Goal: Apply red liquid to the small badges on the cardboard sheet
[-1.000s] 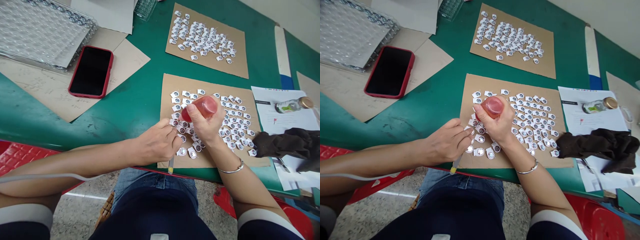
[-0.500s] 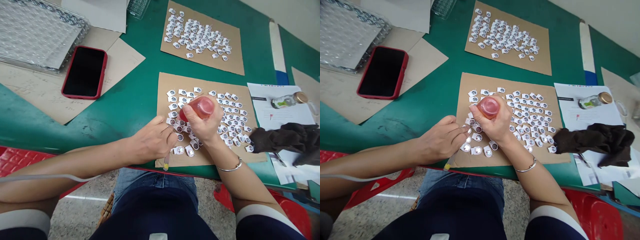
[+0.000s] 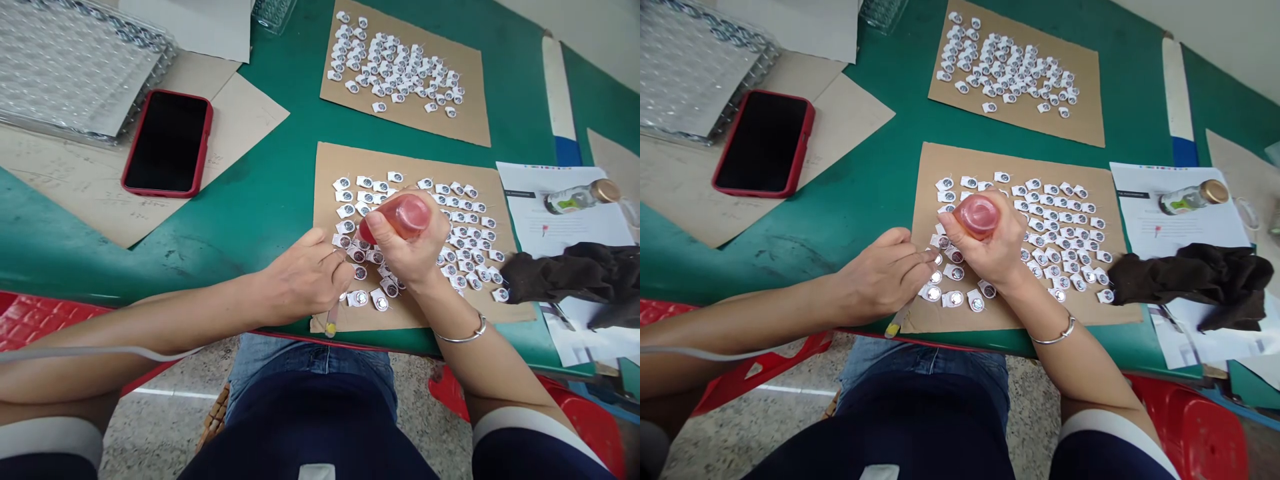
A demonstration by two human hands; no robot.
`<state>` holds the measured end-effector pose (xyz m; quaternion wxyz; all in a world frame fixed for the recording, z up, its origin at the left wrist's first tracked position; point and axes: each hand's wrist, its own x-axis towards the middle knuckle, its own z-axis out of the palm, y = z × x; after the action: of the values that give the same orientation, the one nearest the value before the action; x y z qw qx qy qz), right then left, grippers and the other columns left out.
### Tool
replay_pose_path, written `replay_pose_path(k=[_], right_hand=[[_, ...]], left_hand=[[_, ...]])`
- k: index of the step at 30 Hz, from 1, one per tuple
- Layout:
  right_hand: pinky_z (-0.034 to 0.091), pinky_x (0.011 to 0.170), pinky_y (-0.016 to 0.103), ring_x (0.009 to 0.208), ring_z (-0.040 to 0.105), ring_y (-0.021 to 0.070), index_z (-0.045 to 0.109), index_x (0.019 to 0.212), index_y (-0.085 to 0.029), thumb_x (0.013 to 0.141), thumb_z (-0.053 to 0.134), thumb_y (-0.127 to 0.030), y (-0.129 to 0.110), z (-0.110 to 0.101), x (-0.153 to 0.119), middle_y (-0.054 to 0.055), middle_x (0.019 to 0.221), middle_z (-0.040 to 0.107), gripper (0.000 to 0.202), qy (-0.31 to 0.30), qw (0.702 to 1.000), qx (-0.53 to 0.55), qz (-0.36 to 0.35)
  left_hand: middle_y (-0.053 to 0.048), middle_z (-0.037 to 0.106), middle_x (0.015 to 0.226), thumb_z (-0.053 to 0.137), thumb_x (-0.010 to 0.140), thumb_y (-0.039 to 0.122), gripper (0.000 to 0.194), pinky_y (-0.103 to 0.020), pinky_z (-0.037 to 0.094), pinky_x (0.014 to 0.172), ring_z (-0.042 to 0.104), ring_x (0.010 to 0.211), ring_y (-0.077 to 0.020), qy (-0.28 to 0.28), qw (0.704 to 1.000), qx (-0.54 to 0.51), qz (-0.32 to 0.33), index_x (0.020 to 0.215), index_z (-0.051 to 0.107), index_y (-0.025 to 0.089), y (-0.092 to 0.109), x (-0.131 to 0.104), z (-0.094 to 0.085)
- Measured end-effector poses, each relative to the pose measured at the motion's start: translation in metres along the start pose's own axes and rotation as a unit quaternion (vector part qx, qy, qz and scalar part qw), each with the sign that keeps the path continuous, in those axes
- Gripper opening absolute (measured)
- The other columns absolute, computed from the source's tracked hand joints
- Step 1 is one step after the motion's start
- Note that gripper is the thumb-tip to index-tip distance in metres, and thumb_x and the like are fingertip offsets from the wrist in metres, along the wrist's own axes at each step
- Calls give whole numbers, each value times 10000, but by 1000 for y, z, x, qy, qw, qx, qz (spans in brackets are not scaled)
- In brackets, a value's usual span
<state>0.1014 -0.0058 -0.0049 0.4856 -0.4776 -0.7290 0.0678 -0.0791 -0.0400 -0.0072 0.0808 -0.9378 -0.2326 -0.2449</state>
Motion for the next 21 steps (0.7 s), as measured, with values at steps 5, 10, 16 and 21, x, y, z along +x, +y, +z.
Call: replay_pose_path(k=[5,10,16,21], right_hand=[[500,611,371,627,584,151,531,774,-234,724,656,-460,0,-1,0,5,699,602,263,1,1000,-10,7],[498,614,364,636,586,149,540,791,-224,719,673,-437,1,-2,-1,10,712,605,261,0,1000,-8,5],[493,573,334,604,582,136,547,776,-206,717,679,-418,1,-1,-1,3,689,602,257,9,1000,-5,-15],[501,581,332,612,587,133,544,765,-204,735,664,-427,0,-2,-2,1,693,603,255,2,1000,-10,-14]], left_hand=[[-5,566,579,348,897,78,298,-310,358,621,460,570,-136,-9,1000,0,-2,660,505,167,0,-1,0],[-12,562,586,388,888,86,256,-318,348,636,441,572,-137,-3,1000,-5,2,667,495,160,-1,-1,2],[-13,556,593,400,878,134,190,-325,351,637,451,560,-141,-19,996,-79,-25,714,493,158,-10,-2,-2],[-4,602,642,474,790,83,102,-315,357,659,484,560,-131,-24,987,-145,-68,829,502,173,-19,-5,-3]])
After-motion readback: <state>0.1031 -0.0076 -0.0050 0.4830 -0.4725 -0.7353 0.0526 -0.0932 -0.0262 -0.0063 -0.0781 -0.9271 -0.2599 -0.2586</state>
